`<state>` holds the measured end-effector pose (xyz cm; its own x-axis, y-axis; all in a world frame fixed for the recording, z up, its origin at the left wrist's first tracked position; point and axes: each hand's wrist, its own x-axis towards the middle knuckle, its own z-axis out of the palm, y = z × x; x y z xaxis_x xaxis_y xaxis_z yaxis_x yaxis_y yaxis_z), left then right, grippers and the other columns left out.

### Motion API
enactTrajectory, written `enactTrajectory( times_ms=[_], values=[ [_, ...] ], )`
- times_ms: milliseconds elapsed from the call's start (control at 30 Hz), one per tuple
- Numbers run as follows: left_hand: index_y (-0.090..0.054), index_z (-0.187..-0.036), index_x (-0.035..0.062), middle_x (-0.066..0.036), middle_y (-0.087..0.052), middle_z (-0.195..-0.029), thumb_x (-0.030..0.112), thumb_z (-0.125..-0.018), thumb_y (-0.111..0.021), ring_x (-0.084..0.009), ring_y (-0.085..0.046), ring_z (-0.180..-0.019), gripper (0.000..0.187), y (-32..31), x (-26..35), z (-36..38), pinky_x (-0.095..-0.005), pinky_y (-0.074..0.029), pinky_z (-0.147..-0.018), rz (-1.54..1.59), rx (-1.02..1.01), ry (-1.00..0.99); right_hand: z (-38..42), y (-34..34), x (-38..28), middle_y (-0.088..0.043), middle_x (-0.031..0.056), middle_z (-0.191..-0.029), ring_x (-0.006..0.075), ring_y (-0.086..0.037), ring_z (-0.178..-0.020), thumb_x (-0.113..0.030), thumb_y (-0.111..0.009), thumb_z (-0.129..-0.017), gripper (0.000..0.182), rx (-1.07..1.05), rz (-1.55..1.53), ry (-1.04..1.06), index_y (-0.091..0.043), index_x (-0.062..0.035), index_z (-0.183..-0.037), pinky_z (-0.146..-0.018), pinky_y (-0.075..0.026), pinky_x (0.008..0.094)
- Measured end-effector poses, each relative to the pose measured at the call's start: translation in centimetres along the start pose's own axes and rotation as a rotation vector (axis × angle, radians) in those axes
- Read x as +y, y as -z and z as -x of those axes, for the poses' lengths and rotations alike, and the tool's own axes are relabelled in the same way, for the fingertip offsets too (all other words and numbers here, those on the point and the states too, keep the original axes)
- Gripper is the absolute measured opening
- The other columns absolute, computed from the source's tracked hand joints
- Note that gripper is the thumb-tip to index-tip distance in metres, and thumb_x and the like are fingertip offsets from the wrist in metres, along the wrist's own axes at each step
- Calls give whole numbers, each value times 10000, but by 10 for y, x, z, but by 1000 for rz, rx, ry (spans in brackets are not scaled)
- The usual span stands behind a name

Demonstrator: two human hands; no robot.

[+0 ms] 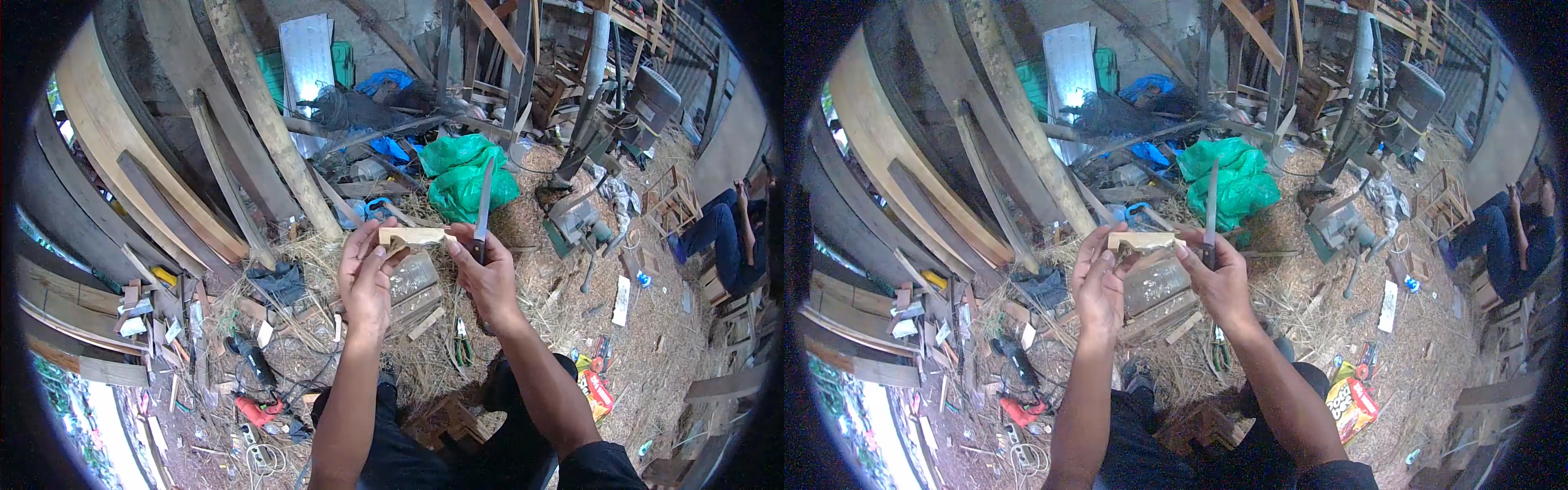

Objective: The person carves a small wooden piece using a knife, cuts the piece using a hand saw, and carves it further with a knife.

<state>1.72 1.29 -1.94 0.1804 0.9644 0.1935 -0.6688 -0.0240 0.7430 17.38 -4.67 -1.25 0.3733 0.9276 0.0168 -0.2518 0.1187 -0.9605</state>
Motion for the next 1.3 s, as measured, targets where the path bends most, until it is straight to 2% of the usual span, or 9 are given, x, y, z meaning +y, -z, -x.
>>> enactTrajectory(
  times_ms=[133,233,433,533,667,833,900,1033,1300],
  values=[
    [-457,-1303,-23,-200,-527,-1328,73,-946,-509,-258,-548,-1192,373,-2,-1,2,-411,-479,-981,-3,26,-4,-1,-2,3,-558,-70,-750,-3,-367,-518,-152,-687,-900,293,17,11,69,-609,-48,-1163,-443,-269,184],
    [-417,-1361,-17,-183,-528,-1334,72,-968,-504,-238,-541,-1203,412,-4,-2,4,-403,-471,-989,-47,26,-22,2,-1,1,-634,-19,-908,44,-532,-779,-112,-713,-879,303,-6,38,46,-623,-2,-1146,-681,-443,206],
    [-330,-1452,10,-120,-559,-1282,49,-959,-555,-198,-560,-1170,544,2,-9,2,-352,-475,-972,-363,5,-131,10,-6,8,-648,7,-942,66,-564,-858,-139,-713,-876,280,-116,148,-28,-636,-2,-1108,-755,-461,216],
    [-334,-1448,10,-102,-581,-1219,57,-972,-531,-184,-603,-1093,517,2,-1,2,-333,-504,-925,-209,62,-78,9,-7,13,-645,-3,-919,47,-551,-831,-140,-697,-879,242,-98,300,178,-643,2,-1068,-739,-454,207],
    [-414,-1394,4,-84,-585,-1181,143,-1016,-460,-166,-632,-997,405,13,2,5,-306,-547,-786,-202,37,123,-4,12,15,-526,-12,-604,41,-440,-589,-159,-682,-878,175,37,459,186,-637,-7,-803,-509,-366,250],
    [-434,-1375,21,-47,-577,-953,211,-1038,-391,-65,-439,-698,389,-3,7,16,-216,-390,-539,-292,-5,332,-3,18,3,-511,121,-568,186,-493,-489,-173,-695,-807,228,-36,821,286,-600,8,-705,-486,-380,343],
    [-462,-1346,48,-4,-533,-874,216,-1040,-389,-57,-445,-689,357,-4,2,20,-217,-409,-567,-382,-70,289,0,14,-2,-570,190,-633,369,-565,-565,-153,-695,-730,178,-65,885,363,-599,-7,-693,-539,-434,431],
    [-456,-1346,39,5,-545,-863,226,-1019,-411,-52,-447,-679,380,-19,-3,27,-212,-398,-595,-551,-110,202,-5,12,10,-587,191,-665,402,-603,-683,-195,-687,-706,203,-100,1008,474,-579,-33,-651,-617,-479,475],
    [-465,-1317,-55,-100,-595,-993,176,-984,-410,-159,-541,-792,409,-11,-3,30,-288,-454,-730,-763,-203,160,-6,13,18,-541,144,-611,358,-575,-622,-180,-689,-684,186,-159,1023,565,-557,-54,-647,-564,-453,444]
  ],
)
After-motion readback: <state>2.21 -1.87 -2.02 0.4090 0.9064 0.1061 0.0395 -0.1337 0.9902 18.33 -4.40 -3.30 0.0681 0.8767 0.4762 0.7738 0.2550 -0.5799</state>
